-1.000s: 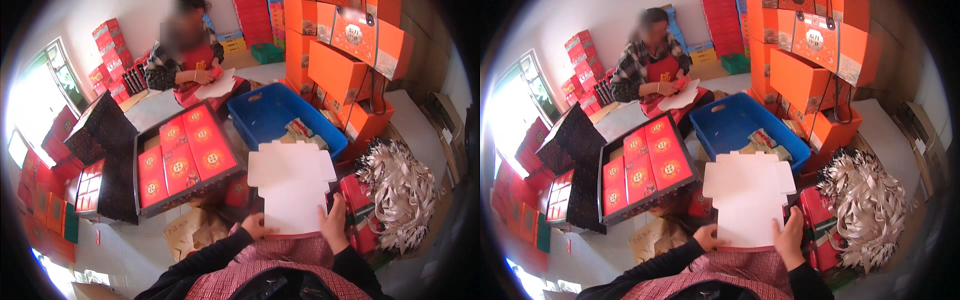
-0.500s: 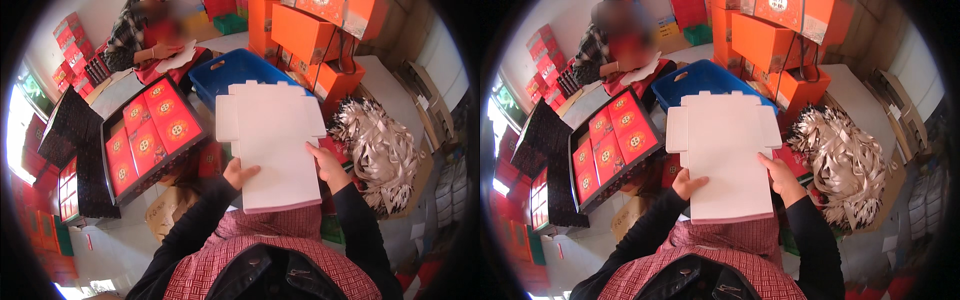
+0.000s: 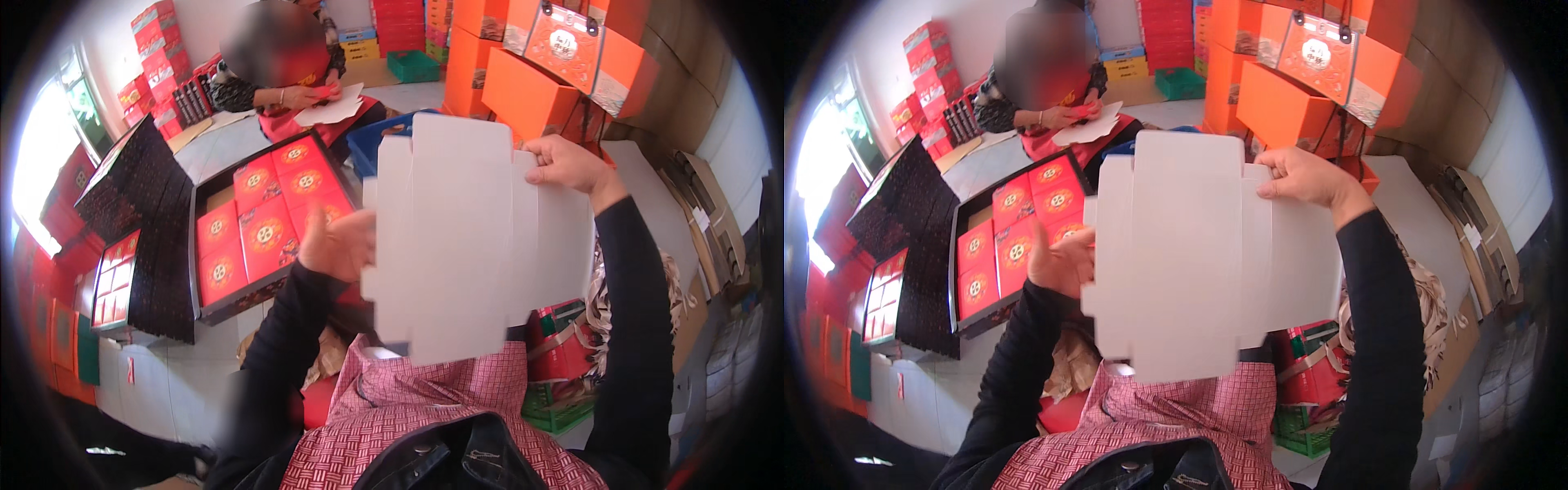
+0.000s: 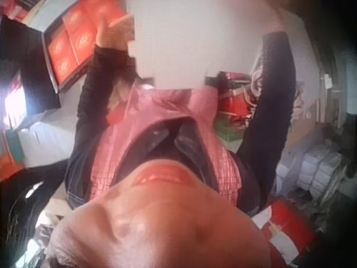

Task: The person folds flat white cardboard sheets into small red boxes by hand, repeatedly folding edges and tucking flaps to form the box shape. Finished boxes are placed into a larger black display box on the table. The person handles multiple sheets and completed boxes throughout the clip.

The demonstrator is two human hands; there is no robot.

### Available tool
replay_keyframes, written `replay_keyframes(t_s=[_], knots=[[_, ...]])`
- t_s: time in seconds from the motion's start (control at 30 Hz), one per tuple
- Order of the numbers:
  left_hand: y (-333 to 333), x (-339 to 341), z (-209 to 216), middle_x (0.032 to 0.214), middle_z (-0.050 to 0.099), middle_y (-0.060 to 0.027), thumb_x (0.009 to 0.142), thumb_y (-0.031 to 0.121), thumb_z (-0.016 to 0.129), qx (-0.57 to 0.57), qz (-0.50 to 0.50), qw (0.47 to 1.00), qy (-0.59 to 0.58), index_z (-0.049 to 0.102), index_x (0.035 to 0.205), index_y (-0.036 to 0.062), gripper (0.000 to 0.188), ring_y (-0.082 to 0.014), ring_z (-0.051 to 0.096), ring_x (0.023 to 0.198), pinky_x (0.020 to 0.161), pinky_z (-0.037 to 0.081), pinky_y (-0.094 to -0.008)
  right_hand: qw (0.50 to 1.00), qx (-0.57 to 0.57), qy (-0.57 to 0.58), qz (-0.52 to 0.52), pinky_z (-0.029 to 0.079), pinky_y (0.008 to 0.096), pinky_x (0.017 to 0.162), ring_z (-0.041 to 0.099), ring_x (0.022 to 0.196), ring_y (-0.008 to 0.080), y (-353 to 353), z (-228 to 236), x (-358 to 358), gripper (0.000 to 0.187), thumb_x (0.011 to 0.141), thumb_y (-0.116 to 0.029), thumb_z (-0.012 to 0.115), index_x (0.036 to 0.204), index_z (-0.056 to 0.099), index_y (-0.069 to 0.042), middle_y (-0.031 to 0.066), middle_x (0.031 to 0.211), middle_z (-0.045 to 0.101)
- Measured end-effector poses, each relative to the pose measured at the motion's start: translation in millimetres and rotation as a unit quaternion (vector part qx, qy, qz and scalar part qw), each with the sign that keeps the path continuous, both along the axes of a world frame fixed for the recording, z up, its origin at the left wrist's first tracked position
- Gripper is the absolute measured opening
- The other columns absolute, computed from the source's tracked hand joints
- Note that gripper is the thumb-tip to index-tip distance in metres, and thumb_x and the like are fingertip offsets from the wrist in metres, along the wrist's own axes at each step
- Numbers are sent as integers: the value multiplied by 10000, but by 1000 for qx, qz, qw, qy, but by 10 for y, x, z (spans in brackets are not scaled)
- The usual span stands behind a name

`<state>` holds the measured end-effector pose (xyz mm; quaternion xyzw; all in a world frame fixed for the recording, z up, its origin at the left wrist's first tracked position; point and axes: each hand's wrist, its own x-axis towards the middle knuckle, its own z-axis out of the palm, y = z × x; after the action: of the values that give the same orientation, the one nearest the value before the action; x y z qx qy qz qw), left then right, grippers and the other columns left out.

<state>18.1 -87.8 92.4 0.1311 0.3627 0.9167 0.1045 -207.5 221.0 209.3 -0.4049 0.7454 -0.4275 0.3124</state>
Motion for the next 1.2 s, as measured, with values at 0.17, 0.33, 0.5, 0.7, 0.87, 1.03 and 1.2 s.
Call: replay_keyframes(t_s=[0.17,0.33,0.5,0.7,0.87,1.03,1.2], knots=[[244,267,-205,1190,588,-163,770,16,661,-277,90,956,-19,441,1318,-17,591,-292,591,1079,895,499,-422,960,168,205,93,473,255,810,595,868,112,-537,-26,128,283,818,-78,632,1087,576,-10,30,915,633],[629,694,-1076,1138,607,-181,792,-28,585,-77,140,979,-124,498,1233,-40,450,-305,624,1004,879,515,-412,921,-84,360,-121,479,358,779,619,895,287,-389,-670,514,296,808,-227,718,956,604,2,144,937,642],[1557,805,-1559,1006,628,-107,864,-13,568,-37,376,909,-175,561,1118,-22,254,-211,628,898,780,523,-329,921,91,375,56,473,430,890,586,1014,378,-26,-1166,2171,576,787,-355,698,1149,558,71,221,1124,579],[1619,931,-1436,1185,564,-148,932,122,569,-61,186,947,-255,459,1267,14,368,-294,590,1060,946,495,-429,814,147,560,-51,442,442,991,512,1177,433,136,-2164,2750,435,855,-115,496,1211,490,135,293,1298,477],[955,1433,-1065,1157,608,-179,822,116,721,-525,-13,851,-13,637,1082,3,295,-262,621,1010,829,518,-323,800,75,593,-43,519,396,900,586,1069,415,330,-2198,2615,371,830,-92,526,1138,562,110,268,1170,569],[1118,1115,-1113,974,643,-75,690,92,777,-724,327,471,384,624,962,48,315,-265,597,885,759,465,-387,785,20,616,-66,547,367,845,628,1023,325,456,-2188,2484,312,825,-97,559,1091,602,60,183,1120,611],[1232,903,-1209,885,639,-49,658,45,668,-698,320,443,463,657,914,39,256,-229,598,798,725,451,-360,809,-51,578,-91,526,348,811,610,968,247,687,-2242,2424,215,769,-104,635,962,629,-11,85,1002,607]])
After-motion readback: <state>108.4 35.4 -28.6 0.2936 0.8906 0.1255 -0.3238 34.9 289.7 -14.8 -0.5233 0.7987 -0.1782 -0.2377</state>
